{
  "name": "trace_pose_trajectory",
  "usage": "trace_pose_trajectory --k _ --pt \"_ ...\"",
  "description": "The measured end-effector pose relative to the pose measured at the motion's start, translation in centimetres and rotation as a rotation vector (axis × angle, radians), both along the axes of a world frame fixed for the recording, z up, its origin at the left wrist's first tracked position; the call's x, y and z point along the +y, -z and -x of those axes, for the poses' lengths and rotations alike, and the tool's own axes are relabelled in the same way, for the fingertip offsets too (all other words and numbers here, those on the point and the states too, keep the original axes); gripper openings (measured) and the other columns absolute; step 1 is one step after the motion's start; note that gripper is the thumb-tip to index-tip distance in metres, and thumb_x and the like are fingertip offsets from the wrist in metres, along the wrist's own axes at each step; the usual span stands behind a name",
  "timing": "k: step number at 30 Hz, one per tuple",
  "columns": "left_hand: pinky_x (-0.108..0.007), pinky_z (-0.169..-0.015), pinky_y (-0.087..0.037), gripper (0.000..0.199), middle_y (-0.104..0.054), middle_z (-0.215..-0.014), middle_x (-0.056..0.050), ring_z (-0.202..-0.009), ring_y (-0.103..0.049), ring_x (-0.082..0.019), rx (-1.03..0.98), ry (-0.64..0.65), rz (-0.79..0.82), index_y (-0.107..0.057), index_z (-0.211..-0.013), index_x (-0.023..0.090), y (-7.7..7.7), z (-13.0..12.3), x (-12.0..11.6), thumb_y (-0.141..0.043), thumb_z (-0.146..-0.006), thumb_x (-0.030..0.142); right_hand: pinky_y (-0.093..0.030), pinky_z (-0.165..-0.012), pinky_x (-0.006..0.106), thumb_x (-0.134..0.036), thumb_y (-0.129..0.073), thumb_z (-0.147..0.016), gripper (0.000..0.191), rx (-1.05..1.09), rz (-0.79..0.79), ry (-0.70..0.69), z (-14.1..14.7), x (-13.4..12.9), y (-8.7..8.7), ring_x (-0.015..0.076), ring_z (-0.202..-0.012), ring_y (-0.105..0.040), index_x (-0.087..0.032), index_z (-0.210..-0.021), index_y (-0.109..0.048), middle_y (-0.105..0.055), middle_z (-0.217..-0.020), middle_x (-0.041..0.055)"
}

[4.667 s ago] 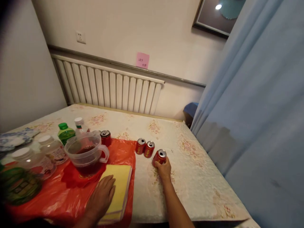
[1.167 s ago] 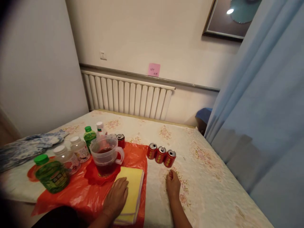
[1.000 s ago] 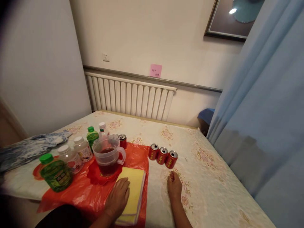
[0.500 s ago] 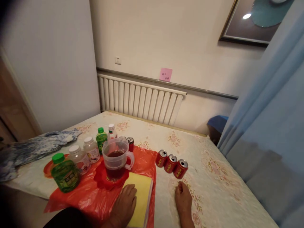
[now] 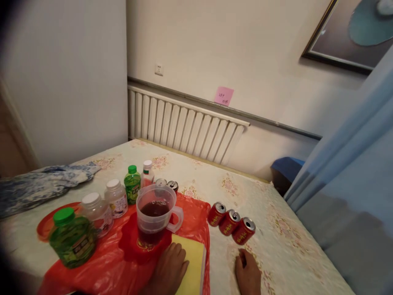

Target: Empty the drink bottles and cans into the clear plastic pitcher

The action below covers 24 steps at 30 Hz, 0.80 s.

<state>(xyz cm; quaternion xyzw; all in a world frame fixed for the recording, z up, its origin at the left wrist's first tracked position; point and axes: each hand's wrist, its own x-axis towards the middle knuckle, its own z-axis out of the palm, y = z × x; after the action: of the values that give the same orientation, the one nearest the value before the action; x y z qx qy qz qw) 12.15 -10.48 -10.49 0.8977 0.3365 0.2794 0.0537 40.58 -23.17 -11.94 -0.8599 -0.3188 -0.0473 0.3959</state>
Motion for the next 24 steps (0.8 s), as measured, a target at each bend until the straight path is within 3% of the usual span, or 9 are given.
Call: trace_pose_trajectory --k 4,11,16,20,24 --pt "-0.048 -0.098 -0.042 0.013 -0.064 -0.103 -0.009 -0.102 -0.057 -0.029 -0.011 0.037 -0.003 -0.061 -0.095 0.022 0.6 -0.1 0.1 -0.052 -0.086 0.019 -0.051 -0.078 0.038 -0.046 -0.049 -0.072 0.037 -0.044 0.008 -0.014 0.4 0.2 -0.3 0.028 -0.083 -0.066 -0.02 -0.091 -0.065 -0.071 -0.089 0.0113" --pt "-0.045 -0.095 -0.041 0.022 -0.063 -0.101 -0.008 -0.101 -0.054 -0.027 0.09 0.113 0.273 -0.064 -0.092 0.019 -3.2 0.5 0.4 -0.043 -0.089 0.015 -0.052 -0.079 0.039 -0.042 -0.05 -0.076 0.037 -0.125 0.021 -0.039 0.6 -0.1 -0.6 0.0271 -0.084 -0.066 -0.014 -0.094 -0.066 -0.071 -0.09 0.0124" --pt "-0.045 -0.095 -0.038 0.021 -0.061 -0.104 -0.008 -0.103 -0.051 -0.028 0.128 0.139 0.35 -0.064 -0.095 0.019 -3.6 0.8 0.7 -0.044 -0.089 0.019 -0.053 -0.079 0.039 -0.04 -0.048 -0.082 0.033 -0.16 -0.054 -0.07 2.5 -0.1 -1.6 0.0277 -0.087 -0.067 -0.016 -0.092 -0.068 -0.073 -0.094 0.0124" --pt "-0.045 -0.095 -0.039 0.018 -0.062 -0.105 -0.008 -0.105 -0.051 -0.029 0.156 0.19 0.362 -0.064 -0.097 0.018 -3.6 0.9 0.8 -0.05 -0.088 0.022 -0.054 -0.073 0.035 -0.036 -0.051 -0.085 0.027 -0.152 -0.115 -0.276 6.0 3.8 -5.2 0.0249 -0.08 -0.069 -0.017 -0.096 -0.067 -0.073 -0.09 0.0106" --pt "-0.047 -0.093 -0.041 0.018 -0.062 -0.105 -0.009 -0.103 -0.052 -0.03 0.157 0.227 0.385 -0.065 -0.098 0.016 -3.6 0.8 1.1 -0.053 -0.087 0.025 -0.053 -0.08 0.035 -0.029 -0.051 -0.087 0.025 -0.124 -0.138 -0.554 9.5 11.8 -10.4 0.0232 -0.088 -0.066 -0.017 -0.104 -0.065 -0.07 -0.099 0.0109"
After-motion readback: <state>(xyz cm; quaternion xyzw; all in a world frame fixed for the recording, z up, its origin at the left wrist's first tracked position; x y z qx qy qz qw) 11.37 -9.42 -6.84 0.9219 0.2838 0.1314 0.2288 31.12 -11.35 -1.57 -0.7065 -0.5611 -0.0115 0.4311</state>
